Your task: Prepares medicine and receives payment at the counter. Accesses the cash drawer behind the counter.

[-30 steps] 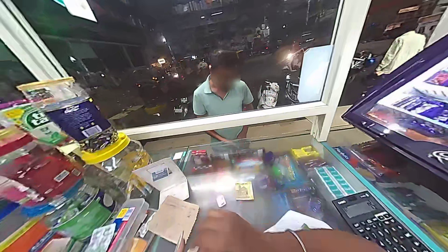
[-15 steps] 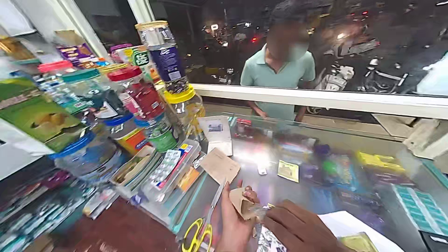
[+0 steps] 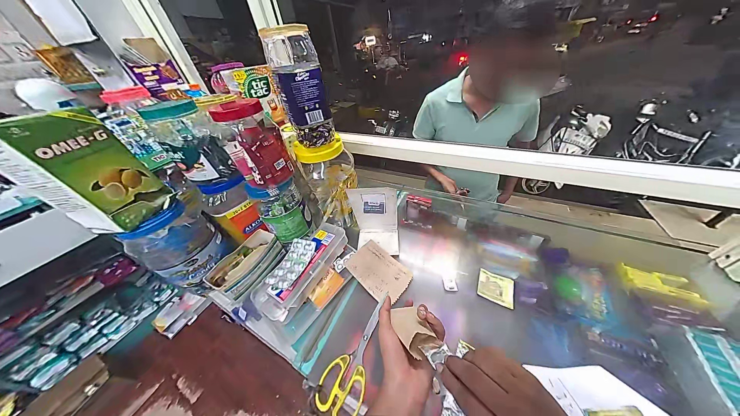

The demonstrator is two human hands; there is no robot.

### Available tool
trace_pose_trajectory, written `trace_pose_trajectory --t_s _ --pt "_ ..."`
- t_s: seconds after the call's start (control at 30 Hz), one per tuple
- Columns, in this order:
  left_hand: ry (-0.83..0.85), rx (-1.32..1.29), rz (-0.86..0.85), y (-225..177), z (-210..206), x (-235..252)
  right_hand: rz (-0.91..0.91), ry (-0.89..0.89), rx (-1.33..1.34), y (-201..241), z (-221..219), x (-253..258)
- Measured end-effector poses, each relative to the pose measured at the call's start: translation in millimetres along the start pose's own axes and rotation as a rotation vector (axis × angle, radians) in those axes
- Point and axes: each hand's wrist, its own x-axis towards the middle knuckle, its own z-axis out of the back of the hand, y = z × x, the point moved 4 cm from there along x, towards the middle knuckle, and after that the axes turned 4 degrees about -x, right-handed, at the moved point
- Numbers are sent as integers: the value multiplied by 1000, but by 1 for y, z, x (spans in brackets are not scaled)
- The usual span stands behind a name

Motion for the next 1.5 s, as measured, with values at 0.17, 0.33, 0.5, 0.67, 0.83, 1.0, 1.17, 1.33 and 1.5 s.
trace_pose_trajectory --t_s 0.17,0.33,0.5,0.67,0.83,1.0,1.17,1.33,1.5 --pt "16 16 5 6 5 3 -24 -34 142 3 -25 4" --pt "30 -93 98 -3 17 18 -507 17 274 -88 -59 -5" --pt "186 -196 284 0 13 19 -814 715 421 -159 -120 -31" --pt "173 -194 244 -4 13 21 -701 729 559 -151 -121 -31" --pt "-10 -283 239 -2 15 22 -759 531 705 -136 -90 -20" --pt "-127 -190 169 -1 7 9 -378 -17 555 -84 -39 -2" --pt "-110 21 137 9 8 11 -131 -55 257 -32 -34 10" --pt "-96 4 146 13 9 11 -206 -23 15 -27 -52 15" --pt "-44 19 149 6 8 6 -213 -26 181 -40 -40 13"
